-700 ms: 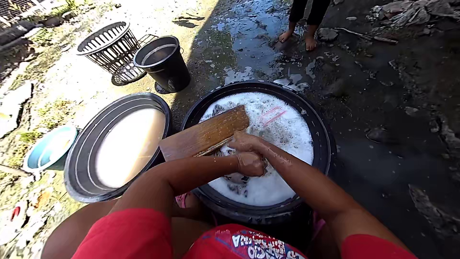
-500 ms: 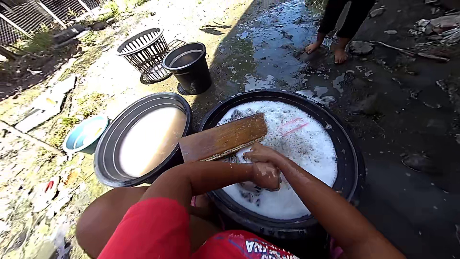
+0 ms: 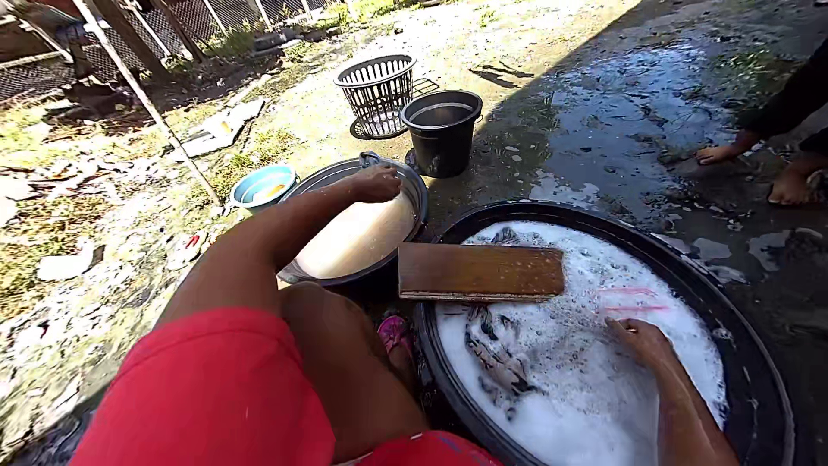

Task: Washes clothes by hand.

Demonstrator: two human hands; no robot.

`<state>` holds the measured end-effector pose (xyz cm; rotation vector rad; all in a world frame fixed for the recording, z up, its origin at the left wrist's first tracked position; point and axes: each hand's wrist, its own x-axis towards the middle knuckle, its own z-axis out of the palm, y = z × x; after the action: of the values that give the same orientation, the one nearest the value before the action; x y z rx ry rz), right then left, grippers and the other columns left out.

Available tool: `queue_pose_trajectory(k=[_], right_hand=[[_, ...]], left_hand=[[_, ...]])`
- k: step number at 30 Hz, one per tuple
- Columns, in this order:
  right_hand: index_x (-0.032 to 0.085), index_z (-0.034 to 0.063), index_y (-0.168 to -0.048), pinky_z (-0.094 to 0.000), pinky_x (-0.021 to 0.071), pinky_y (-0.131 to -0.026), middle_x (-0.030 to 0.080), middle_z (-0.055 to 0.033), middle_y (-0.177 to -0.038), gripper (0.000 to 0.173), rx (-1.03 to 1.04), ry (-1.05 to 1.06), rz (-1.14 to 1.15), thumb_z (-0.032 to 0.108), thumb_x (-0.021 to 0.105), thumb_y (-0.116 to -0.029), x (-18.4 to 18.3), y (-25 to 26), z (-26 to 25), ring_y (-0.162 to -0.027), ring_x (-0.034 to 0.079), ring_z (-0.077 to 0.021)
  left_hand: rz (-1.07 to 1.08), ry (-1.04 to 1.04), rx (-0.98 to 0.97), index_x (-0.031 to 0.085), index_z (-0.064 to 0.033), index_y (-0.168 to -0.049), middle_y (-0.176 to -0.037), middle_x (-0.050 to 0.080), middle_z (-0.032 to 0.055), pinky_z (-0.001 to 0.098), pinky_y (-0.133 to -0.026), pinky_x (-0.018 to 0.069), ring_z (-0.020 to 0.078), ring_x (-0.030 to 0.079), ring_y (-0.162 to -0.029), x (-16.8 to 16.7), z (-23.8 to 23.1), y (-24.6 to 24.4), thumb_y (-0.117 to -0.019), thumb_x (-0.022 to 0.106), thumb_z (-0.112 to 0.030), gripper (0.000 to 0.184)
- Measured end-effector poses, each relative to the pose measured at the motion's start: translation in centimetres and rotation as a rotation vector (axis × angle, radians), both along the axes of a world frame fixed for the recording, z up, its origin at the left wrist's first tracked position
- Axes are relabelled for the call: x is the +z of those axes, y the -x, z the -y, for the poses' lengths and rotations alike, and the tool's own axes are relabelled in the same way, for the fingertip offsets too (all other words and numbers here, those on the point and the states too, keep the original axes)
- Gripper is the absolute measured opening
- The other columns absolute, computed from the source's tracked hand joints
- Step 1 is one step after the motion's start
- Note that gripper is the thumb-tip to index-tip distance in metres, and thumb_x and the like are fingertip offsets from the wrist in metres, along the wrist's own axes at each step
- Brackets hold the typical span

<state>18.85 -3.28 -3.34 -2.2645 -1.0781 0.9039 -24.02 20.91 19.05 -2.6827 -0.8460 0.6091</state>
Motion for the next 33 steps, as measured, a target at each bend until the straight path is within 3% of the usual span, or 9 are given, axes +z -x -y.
queue_pose_trajectory(k=[4,7,10,12,16,19,23,28,33], right_hand=[[0.066,-0.0164,-0.112,-0.067,0.0388,-0.1,0.061,-0.042,-0.119,0.043,-0.123,-0.08,0.101,0.026,0.057,-0.1059,-5.2,-4.8,0.2,-0.116,0.058,-0.0533],[0.064,-0.0126,-0.122,-0.0662,0.0381,-0.107,0.057,-0.0397,-0.132,0.043,-0.282,-0.007,0.215,0.026,0.053,-0.106,-6.7,-6.0,0.6,-0.13,0.052,-0.0529],[0.051,-0.0158,-0.137,-0.0632,0.0353,-0.113,0.05,-0.0414,-0.14,0.052,-0.295,0.036,0.213,0.024,0.055,-0.1049,-8.8,-5.1,1.1,-0.137,0.047,-0.0529],[0.044,-0.0148,-0.145,-0.0615,0.0361,-0.114,0.049,-0.04,-0.143,0.057,-0.261,0.046,0.204,0.028,0.051,-0.1077,-10.1,-3.5,1.5,-0.137,0.048,-0.0518],[0.031,-0.0158,-0.151,-0.0462,0.0229,-0.125,0.034,-0.0345,-0.158,0.047,-0.298,-0.038,-0.089,0.01,0.031,-0.1123,-9.4,1.1,4.2,-0.151,0.033,-0.0405],[0.042,-0.0153,-0.146,-0.0475,0.0276,-0.122,0.042,-0.0328,-0.154,0.043,-0.128,0.233,-0.097,0.011,0.037,-0.1117,-8.6,-0.6,3.8,-0.147,0.039,-0.0402],[0.043,-0.0082,-0.148,-0.0513,0.0343,-0.117,0.047,-0.0291,-0.151,0.061,-0.436,-0.125,-0.472,0.027,0.063,-0.1032,-5.9,-1.5,3.1,-0.141,0.045,-0.0374],[0.046,-0.0068,-0.145,-0.0439,0.0435,-0.108,0.053,-0.0287,-0.142,0.053,-0.054,-0.204,-0.505,0.009,0.066,-0.0987,0.0,-1.2,0.9,-0.127,0.055,-0.0328],[0.048,0.003,-0.146,-0.0212,0.047,-0.062,0.068,-0.008,-0.096,0.039,0.165,-0.252,-0.682,0.007,0.048,-0.1071,0.7,0.0,-0.2,-0.068,0.057,-0.0054]], left_hand=[[0.26,-0.292,0.759,0.03,0.0026,-0.159,-0.167,0.019,0.0311,0.0681,-0.123,0.0076,0.0517,0.01,-0.156,3.1,-4.2,12.1,-0.1134,0.033,-0.023,0.053],[0.335,-0.269,0.881,0.02,0.0015,-0.162,-0.169,0.004,0.0307,0.0658,-0.124,-0.0033,0.0506,-0.005,-0.157,1.5,-2.8,10.5,-0.1127,0.035,-0.023,0.057],[0.047,-0.145,0.607,0.056,-0.006,-0.147,-0.166,0.026,0.0266,0.0762,-0.119,0.0011,0.0517,0.008,-0.156,-2.3,0.2,2.5,-0.0892,0.08,-0.018,0.064],[0.026,-0.005,0.391,0.057,-0.0135,-0.147,-0.167,0.028,0.0228,0.0806,-0.115,0.0007,0.0519,0.009,-0.156,-5.3,2.6,-3.6,-0.0847,0.085,-0.031,0.07],[0.052,0.293,0.128,0.046,-0.0225,-0.156,-0.17,0.021,0.0183,0.0837,-0.113,0.0056,0.0527,0.009,-0.155,-12.4,9.5,-13.7,-0.0846,0.083,-0.048,0.084],[-0.025,0.483,0.196,0.021,-0.0254,-0.166,-0.172,-0.003,0.0234,0.0871,-0.109,0.0059,0.061,-0.003,-0.152,-17.7,14.0,-17.4,-0.0782,0.087,-0.051,0.113],[0.017,0.434,0.2,0.024,-0.0368,-0.164,-0.173,-0.002,0.018,0.0896,-0.106,0.0097,0.0624,-0.007,-0.151,-21.1,13.7,-18.3,-0.091,0.076,-0.013,0.093],[-0.002,0.32,0.151,0.03,-0.0481,-0.159,-0.174,0.009,0.0094,0.0869,-0.109,0.0085,0.0543,-0.003,-0.155,-20.9,9.2,-17.2,-0.103,0.043,0.006,0.079],[-0.022,0.249,0.113,0.039,-0.0485,-0.156,-0.175,0.01,0.0034,0.0852,-0.111,0.0047,0.0481,-0.006,-0.158,-20.4,6.2,-16.5,-0.1054,0.047,-0.002,0.069]])
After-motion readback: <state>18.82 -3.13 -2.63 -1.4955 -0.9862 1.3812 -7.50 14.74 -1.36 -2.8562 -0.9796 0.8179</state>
